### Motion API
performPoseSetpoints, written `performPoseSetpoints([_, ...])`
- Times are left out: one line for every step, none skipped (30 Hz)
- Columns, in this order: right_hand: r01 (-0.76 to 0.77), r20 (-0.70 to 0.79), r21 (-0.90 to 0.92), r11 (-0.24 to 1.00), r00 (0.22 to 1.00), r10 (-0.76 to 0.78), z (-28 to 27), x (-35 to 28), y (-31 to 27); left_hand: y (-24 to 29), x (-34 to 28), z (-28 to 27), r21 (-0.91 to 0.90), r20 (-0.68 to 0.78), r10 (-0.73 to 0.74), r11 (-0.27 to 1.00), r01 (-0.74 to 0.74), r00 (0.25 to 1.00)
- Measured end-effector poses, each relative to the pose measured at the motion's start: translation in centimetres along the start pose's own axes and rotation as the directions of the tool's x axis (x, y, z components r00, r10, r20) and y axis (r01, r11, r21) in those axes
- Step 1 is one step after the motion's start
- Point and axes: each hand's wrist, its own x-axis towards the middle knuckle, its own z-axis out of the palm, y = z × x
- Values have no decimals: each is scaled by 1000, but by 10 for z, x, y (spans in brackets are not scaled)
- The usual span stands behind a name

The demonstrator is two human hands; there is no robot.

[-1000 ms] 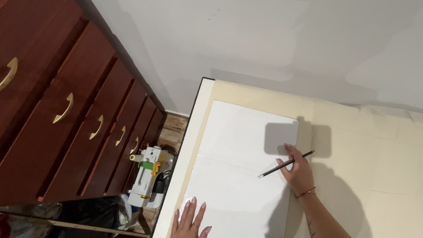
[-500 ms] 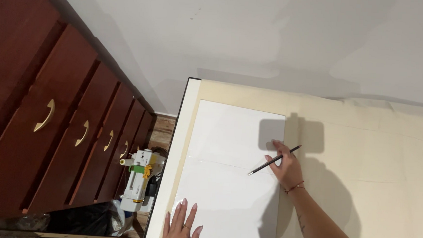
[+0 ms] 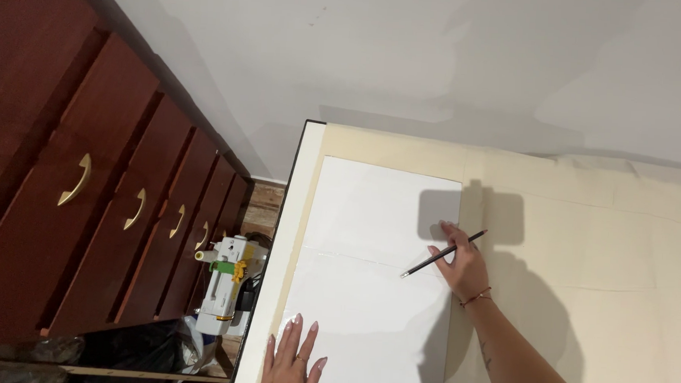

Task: Tracing the outline of a rectangular board onto fabric using a pencil

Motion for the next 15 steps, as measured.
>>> performPoseSetpoints([-15,-3,-12,1000,1000,15,0,-1,1,-1,-1,0,2,4,8,1000,-8,1000])
performPoseSetpoints([-24,-1,-24,999,1000,24,1,1,1,-1,-2,1,7,7,10,1000,-10,1000])
performPoseSetpoints([-16,6,-21,1000,1000,16,0,1,1,-1,-1,0,11,6,-1,1000,1,1000])
performPoseSetpoints([-9,6,-35,999,1000,9,1,1,1,-1,-1,-2,-7,5,11,1000,-11,1000])
performPoseSetpoints([-1,6,-49,999,1000,2,1,2,1,-2,0,-4,-26,4,23,999,-22,1000])
performPoseSetpoints([7,12,-45,999,1000,-6,2,1,1,-1,-1,-5,-20,3,13,1000,-13,1000])
performPoseSetpoints([-14,17,-48,999,1000,15,3,1,1,-1,-1,-6,-37,-14,16,999,-16,1000])
performPoseSetpoints([-39,18,-54,998,999,40,2,1,2,-1,0,-7,-56,-31,22,998,-24,999])
performPoseSetpoints([-34,21,-53,998,999,35,1,3,-2,0,-1,-2,-54,-32,17,998,-19,999])
performPoseSetpoints([-101,57,-66,993,993,105,-1,4,-4,3,-5,2,-82,-56,15,996,-19,998])
performPoseSetpoints([-167,91,-82,983,981,174,-2,4,-6,6,-9,7,-110,-80,11,994,-20,997])
performPoseSetpoints([-166,102,-84,983,980,174,-3,3,-7,13,-11,5,-111,-74,2,994,-10,997])
performPoseSetpoints([-167,58,-62,984,984,170,-3,1,-9,20,-13,2,-93,-20,16,996,-18,1000])
performPoseSetpoints([-155,26,-36,987,987,156,-3,4,-12,30,-15,-1,-69,33,15,998,-13,999])
performPoseSetpoints([-143,48,-35,989,988,145,-7,6,-16,37,-10,-9,-62,38,-9,998,11,999])
